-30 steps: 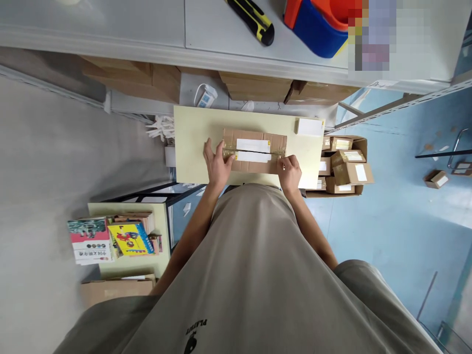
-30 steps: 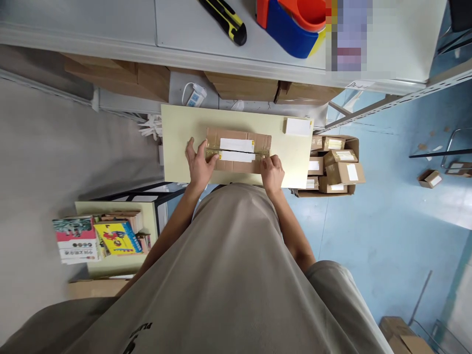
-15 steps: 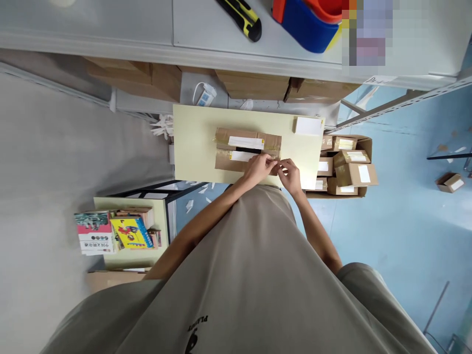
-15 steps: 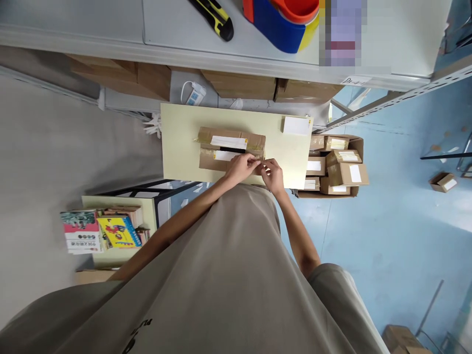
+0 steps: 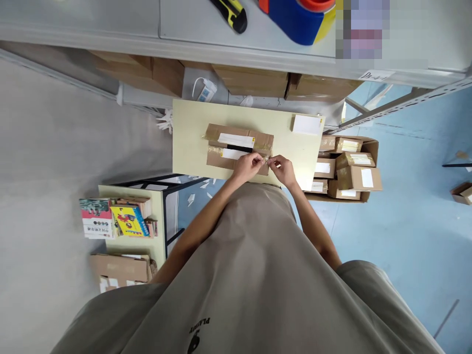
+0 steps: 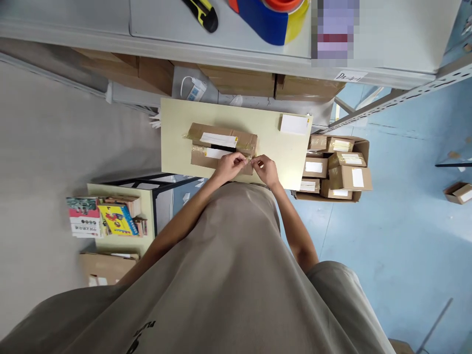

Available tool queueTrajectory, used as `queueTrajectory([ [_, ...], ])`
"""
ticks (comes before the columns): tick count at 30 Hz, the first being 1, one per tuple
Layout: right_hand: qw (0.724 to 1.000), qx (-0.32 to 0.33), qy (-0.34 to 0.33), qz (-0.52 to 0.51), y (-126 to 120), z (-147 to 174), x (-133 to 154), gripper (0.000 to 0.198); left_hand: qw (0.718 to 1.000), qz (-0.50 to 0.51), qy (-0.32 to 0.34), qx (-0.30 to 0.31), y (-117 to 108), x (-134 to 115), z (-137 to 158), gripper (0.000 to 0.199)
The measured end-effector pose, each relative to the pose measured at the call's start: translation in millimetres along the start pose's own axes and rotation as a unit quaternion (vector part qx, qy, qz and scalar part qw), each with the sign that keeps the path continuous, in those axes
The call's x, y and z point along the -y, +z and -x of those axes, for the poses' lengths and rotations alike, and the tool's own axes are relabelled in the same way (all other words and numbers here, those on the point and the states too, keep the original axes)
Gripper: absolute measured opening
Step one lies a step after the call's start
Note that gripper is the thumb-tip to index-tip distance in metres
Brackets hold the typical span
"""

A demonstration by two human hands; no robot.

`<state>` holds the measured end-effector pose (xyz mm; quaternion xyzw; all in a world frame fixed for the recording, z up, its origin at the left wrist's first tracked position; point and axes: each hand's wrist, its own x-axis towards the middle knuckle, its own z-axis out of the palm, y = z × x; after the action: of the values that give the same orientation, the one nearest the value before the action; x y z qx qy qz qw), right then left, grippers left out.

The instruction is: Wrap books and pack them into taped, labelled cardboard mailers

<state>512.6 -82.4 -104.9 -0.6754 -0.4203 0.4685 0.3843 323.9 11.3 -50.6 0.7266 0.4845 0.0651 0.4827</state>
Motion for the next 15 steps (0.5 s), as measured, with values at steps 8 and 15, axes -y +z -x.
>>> queueTrajectory([
  [8, 0.996, -0.033, 0.005, 0.084, 12.1, 4.8, 6.0, 0.025, 0.999, 0.011, -0.023, -0.023, -2.5, 7.2, 10.0, 0.012],
  [15, 0.995, -0.03, 0.008, 0.095, 11.2, 7.1, 6.0, 0.023, 0.999, 0.024, -0.017, -0.019, -3.0, 11.0, 10.4, 0.011],
])
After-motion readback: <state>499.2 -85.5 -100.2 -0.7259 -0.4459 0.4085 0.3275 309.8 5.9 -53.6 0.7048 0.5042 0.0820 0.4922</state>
